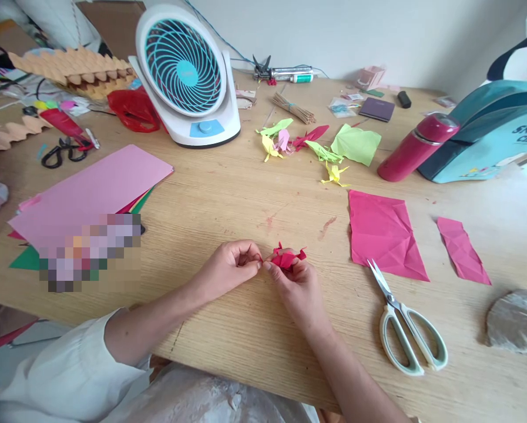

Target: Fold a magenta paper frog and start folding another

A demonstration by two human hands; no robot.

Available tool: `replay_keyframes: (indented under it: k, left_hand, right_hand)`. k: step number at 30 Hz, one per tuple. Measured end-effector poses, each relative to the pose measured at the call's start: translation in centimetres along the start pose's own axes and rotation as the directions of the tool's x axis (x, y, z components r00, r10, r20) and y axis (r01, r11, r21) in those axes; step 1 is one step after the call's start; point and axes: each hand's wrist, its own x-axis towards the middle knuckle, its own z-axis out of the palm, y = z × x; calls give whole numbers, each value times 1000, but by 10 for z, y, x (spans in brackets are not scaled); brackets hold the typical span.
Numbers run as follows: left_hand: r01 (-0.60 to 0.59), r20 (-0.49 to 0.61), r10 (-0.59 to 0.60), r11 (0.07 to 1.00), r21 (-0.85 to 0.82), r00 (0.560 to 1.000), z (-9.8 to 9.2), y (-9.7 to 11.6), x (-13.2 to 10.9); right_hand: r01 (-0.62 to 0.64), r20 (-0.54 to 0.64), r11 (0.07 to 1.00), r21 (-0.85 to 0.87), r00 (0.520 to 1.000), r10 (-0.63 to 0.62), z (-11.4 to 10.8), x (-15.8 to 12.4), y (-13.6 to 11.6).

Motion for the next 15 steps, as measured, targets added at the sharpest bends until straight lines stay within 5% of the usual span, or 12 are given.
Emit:
replay_keyframes:
  k: [7, 15]
  left_hand:
    - [-247, -52, 274, 924, 292, 960, 2, 5, -6]
    - [-206, -38, 224, 940, 270, 974, 5, 2, -6]
  right_hand:
    - [-111, -26, 990, 89, 993, 114, -1, 2, 5]
    - [-163, -13, 981, 104, 986, 165, -3, 4, 2]
